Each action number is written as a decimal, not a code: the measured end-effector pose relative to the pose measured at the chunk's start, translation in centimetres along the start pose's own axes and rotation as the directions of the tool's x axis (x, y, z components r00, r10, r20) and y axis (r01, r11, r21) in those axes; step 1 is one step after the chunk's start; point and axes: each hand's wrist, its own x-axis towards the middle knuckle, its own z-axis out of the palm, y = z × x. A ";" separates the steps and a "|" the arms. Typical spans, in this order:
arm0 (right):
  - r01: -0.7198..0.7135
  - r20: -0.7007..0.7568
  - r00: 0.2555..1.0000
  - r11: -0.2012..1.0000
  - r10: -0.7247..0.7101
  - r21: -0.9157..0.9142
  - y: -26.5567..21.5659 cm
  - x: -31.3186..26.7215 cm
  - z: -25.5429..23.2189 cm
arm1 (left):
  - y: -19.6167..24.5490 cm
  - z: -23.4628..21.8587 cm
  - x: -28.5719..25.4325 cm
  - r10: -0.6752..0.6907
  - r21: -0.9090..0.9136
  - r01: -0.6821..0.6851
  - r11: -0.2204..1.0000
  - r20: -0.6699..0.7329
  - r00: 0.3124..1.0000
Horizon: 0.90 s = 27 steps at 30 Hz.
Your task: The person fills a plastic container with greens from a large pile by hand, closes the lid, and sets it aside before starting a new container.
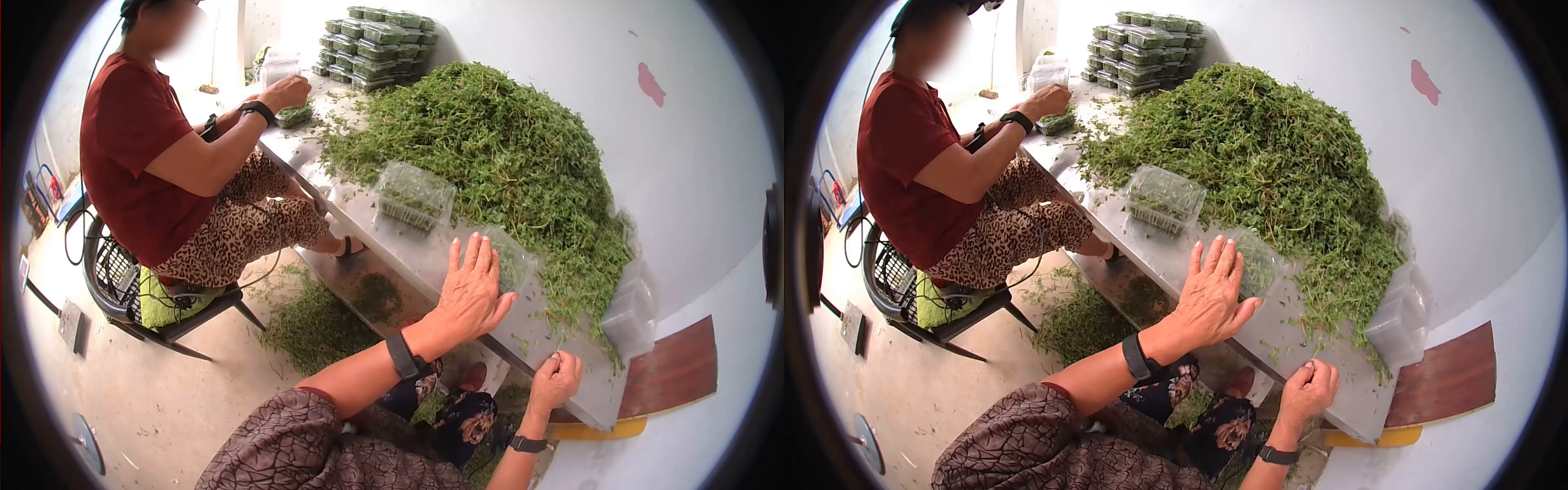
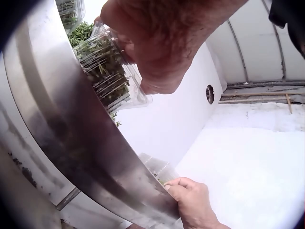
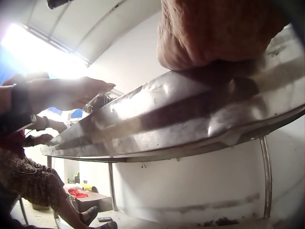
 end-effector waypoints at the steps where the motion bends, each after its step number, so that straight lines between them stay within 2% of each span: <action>1: 0.014 -0.003 1.000 1.000 -0.014 0.003 0.1 0.0 0.1 | 0.1 0.1 -0.1 0.008 -0.018 -0.008 1.000 0.000 1.000; 9: 0.055 -0.032 0.998 0.998 -0.056 -0.014 0.0 0.0 -0.1 | 0.1 -0.2 -0.4 0.052 -0.032 -0.053 0.998 -0.037 0.998; 14: 0.059 -0.035 0.998 0.998 -0.057 0.037 0.1 -0.1 0.1 | -0.3 -0.3 -0.5 0.062 -0.044 -0.064 0.997 -0.045 0.997; 16: 0.067 -0.027 0.997 0.997 -0.066 0.034 0.5 -0.2 0.1 | -0.7 -0.5 -0.5 0.076 -0.128 -0.072 0.989 0.025 0.997; 20: 0.078 -0.034 0.996 0.997 -0.077 0.027 0.4 -0.2 0.1 | -3.3 -1.6 -0.2 0.072 -0.072 -0.078 0.994 -0.080 0.994; 22: 0.074 -0.028 0.997 0.997 -0.073 0.037 0.3 -0.2 0.0 | -5.1 -2.3 -0.1 0.037 0.033 -0.033 0.999 -0.138 0.990; 27: 0.063 -0.011 0.998 0.998 -0.063 0.020 0.4 -0.2 0.1 | -7.6 -2.1 -0.5 -0.045 0.080 0.055 0.995 -0.126 0.991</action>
